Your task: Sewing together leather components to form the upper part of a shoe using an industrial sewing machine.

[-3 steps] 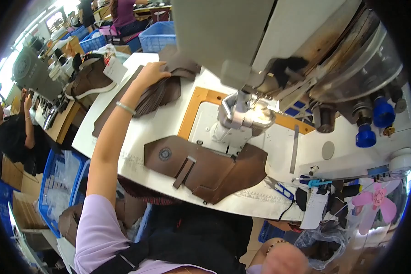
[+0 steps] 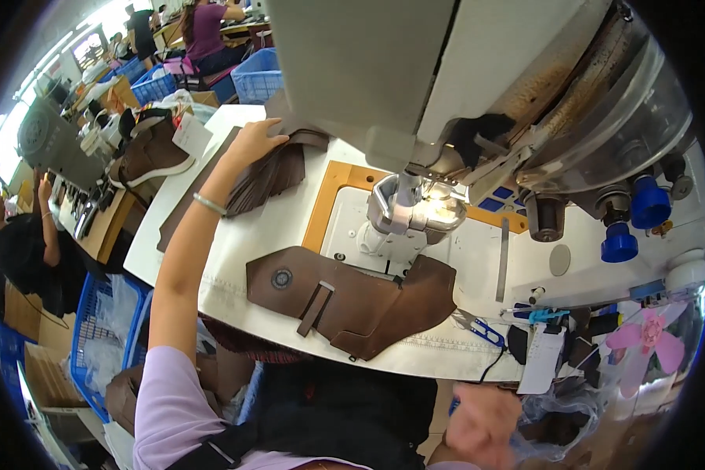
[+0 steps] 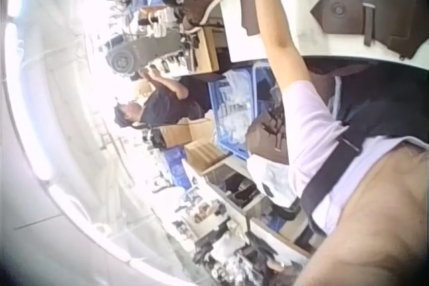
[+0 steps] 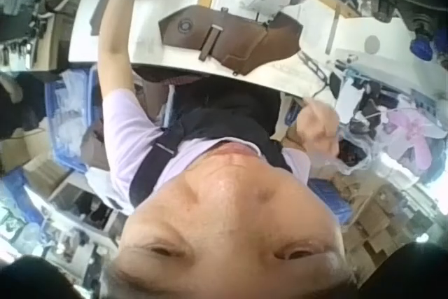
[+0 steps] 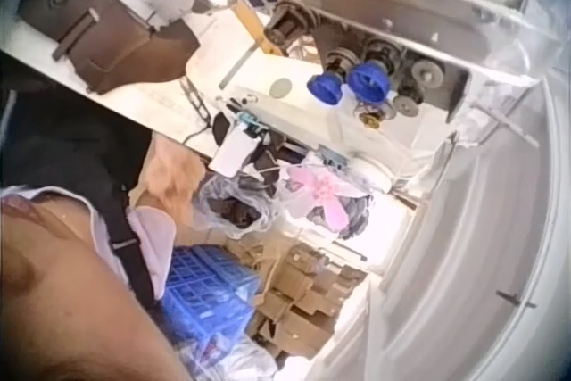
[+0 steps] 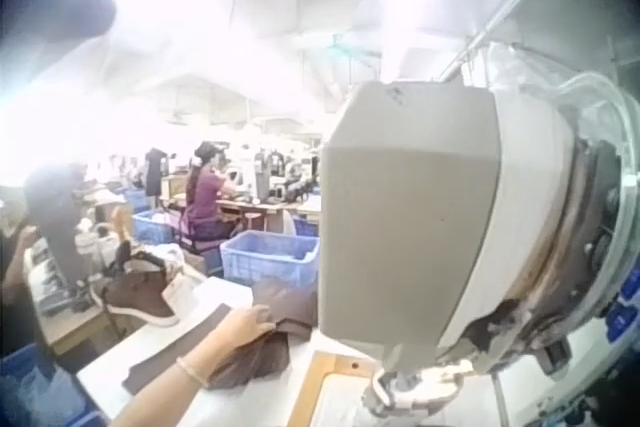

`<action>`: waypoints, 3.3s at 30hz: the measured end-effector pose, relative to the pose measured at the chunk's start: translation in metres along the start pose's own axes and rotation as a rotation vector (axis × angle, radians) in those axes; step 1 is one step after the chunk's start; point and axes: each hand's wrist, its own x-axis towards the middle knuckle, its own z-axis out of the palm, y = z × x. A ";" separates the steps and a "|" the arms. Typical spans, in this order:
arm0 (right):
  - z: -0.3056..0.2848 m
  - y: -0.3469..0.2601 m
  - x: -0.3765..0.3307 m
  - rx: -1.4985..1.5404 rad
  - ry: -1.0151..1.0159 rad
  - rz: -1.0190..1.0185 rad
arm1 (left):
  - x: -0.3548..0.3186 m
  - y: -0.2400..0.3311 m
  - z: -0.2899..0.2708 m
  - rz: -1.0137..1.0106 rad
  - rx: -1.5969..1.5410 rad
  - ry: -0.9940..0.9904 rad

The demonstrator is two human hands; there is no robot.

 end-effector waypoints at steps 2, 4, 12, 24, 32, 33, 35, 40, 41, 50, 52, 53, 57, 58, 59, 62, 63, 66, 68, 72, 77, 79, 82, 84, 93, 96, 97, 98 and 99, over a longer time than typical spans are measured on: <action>0.015 0.011 0.008 -0.172 -0.311 0.005 | 0.003 0.025 -0.008 -0.162 -0.193 -0.032; 0.071 0.035 -0.006 -0.189 0.051 0.054 | -0.008 0.016 -0.019 -0.202 -0.217 0.089; 0.096 0.068 -0.008 -0.205 -0.040 0.475 | -0.067 0.030 -0.090 -0.092 -0.477 0.415; 0.112 0.060 -0.012 -0.091 -0.104 0.607 | -0.072 0.014 -0.042 -0.056 -0.175 0.286; 0.104 0.058 -0.015 -0.133 -0.213 0.620 | -0.075 -0.113 -0.021 -0.355 0.195 0.065; 0.100 0.063 -0.015 -0.165 -0.264 0.600 | -0.071 -0.115 -0.019 -0.339 0.116 0.038; 0.097 0.074 -0.016 -0.221 -0.278 0.609 | -0.063 -0.101 -0.009 -0.295 0.026 -0.007; 0.102 0.093 -0.011 -0.211 -0.372 0.616 | -0.063 -0.091 -0.010 -0.210 0.119 -0.032; 0.103 0.095 -0.008 -0.144 -0.398 0.709 | -0.063 -0.092 -0.013 -0.207 0.125 -0.032; 0.095 0.102 0.004 0.785 -0.093 1.053 | -0.079 -0.047 -0.073 -0.272 -0.737 0.402; 0.087 0.096 0.015 0.840 -0.117 1.012 | -0.107 0.016 -0.118 -0.253 -0.773 0.245; 0.089 0.091 0.024 0.791 -0.101 0.893 | -0.119 0.028 -0.130 -0.131 -0.782 0.167; 0.101 0.097 0.051 0.744 -0.100 0.764 | -0.147 0.133 -0.110 0.511 -0.783 -0.128; 0.104 0.096 0.062 0.773 -0.127 0.815 | -0.151 0.156 -0.109 0.567 -0.722 -0.166; 0.112 0.092 0.073 0.882 -0.053 0.811 | -0.158 0.170 -0.100 0.526 -0.620 -0.126; 0.117 0.092 0.081 0.858 -0.018 0.788 | -0.156 0.192 -0.077 0.477 -0.368 -0.052; 0.119 0.088 0.087 0.847 0.055 0.750 | -0.152 0.199 -0.074 0.458 -0.395 -0.017; 0.114 0.105 0.084 0.666 0.002 0.779 | -0.144 0.206 -0.077 0.276 -0.442 -0.194; 0.120 0.102 0.088 0.716 0.014 0.777 | -0.141 0.207 -0.078 0.239 -0.437 -0.247; 0.111 0.101 0.091 0.378 -0.099 0.795 | -0.135 0.216 -0.077 0.215 -0.411 -0.278; 0.112 0.091 0.093 0.468 -0.040 0.816 | -0.144 0.227 -0.075 0.354 -0.501 -0.129; 0.118 0.090 0.094 0.622 0.015 0.803 | -0.147 0.230 -0.075 0.392 -0.496 -0.116; 0.123 0.089 0.097 0.957 0.120 0.898 | -0.155 0.238 -0.089 0.231 -0.623 -0.214; 0.119 0.093 0.099 0.951 0.090 0.950 | -0.156 0.244 -0.093 0.237 -0.676 -0.185; 0.118 0.099 0.107 0.828 0.082 0.929 | -0.135 0.237 -0.106 0.074 -0.685 -0.151; 0.121 0.102 0.098 0.853 0.081 0.872 | -0.128 0.232 -0.095 0.273 -0.729 -0.063; 0.122 0.101 0.098 0.840 0.092 0.859 | -0.126 0.230 -0.092 0.462 -0.721 0.072; 0.123 0.100 0.097 0.826 0.103 0.847 | -0.126 0.226 -0.092 0.463 -0.721 0.074; 0.122 0.104 0.095 0.832 0.084 0.858 | -0.127 0.222 -0.093 0.477 -0.676 0.014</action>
